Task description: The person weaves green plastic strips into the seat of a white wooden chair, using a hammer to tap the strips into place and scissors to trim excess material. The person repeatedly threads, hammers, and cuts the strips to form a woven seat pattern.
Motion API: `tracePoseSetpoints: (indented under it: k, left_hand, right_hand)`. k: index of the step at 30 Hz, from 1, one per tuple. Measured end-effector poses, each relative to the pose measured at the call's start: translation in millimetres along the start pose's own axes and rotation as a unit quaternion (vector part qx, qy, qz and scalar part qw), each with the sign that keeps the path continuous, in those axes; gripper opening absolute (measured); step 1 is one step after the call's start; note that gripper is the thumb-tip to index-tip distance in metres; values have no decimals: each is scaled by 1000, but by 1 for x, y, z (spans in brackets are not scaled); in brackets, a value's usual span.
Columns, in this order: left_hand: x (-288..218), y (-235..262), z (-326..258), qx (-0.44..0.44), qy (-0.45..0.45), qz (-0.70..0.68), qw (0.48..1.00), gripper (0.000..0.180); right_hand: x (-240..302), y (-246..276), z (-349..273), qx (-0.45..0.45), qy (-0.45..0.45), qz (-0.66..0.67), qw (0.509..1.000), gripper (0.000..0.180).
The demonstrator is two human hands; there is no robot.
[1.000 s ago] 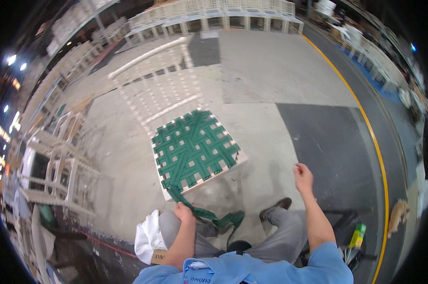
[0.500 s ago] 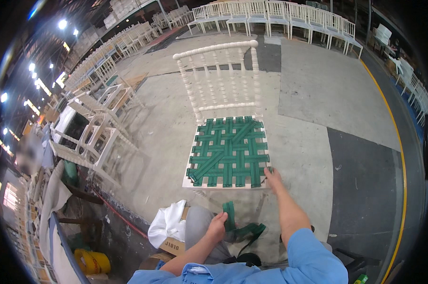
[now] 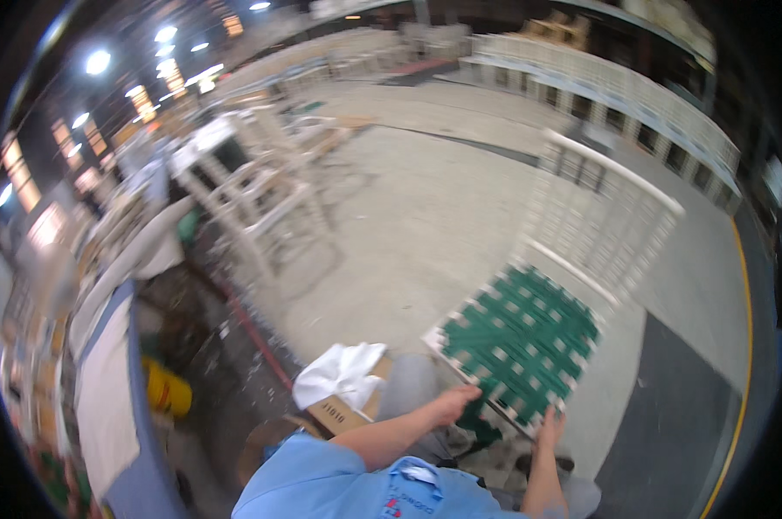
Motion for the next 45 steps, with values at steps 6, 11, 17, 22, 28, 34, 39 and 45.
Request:
tracePoseSetpoints:
  k: [6,11,17,22,28,34,39,45]
  left_hand:
    - [28,-45,-50,51,1,-29,998,25]
    - [24,-77,-88,143,-59,29,988,29]
    - [-70,-116,-137,185,-259,51,947,26]
    - [-130,-103,-181,62,-384,85,917,20]
    - [-134,-68,-206,-27,-393,135,909,16]
    - [-134,-60,-158,-93,-301,301,900,31]
    - [-137,-54,-74,-114,-235,410,874,32]
    - [-118,-87,3,-39,-155,420,893,25]
  right_hand:
    - [15,24,-56,-11,-36,94,995,38]
    - [67,-12,-99,173,-59,-75,980,48]
    - [111,-78,-148,361,71,-187,911,60]
    - [106,-134,-193,544,-49,-84,833,44]
    - [119,-134,-233,558,-3,-225,799,30]
    - [121,-73,-219,427,21,-346,835,42]
    - [97,-15,-208,376,-107,-186,901,20]
    - [90,33,-192,267,-131,-141,944,14]
Point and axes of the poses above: each hand's wrist, its own z-axis towards the middle knuckle, its own y-axis out of the back of the hand, x = y × z, the point moved 6 cm from there along z, towards the middle knuckle, and after that the axes turned 11 degrees about z, right-handed, at the moved point
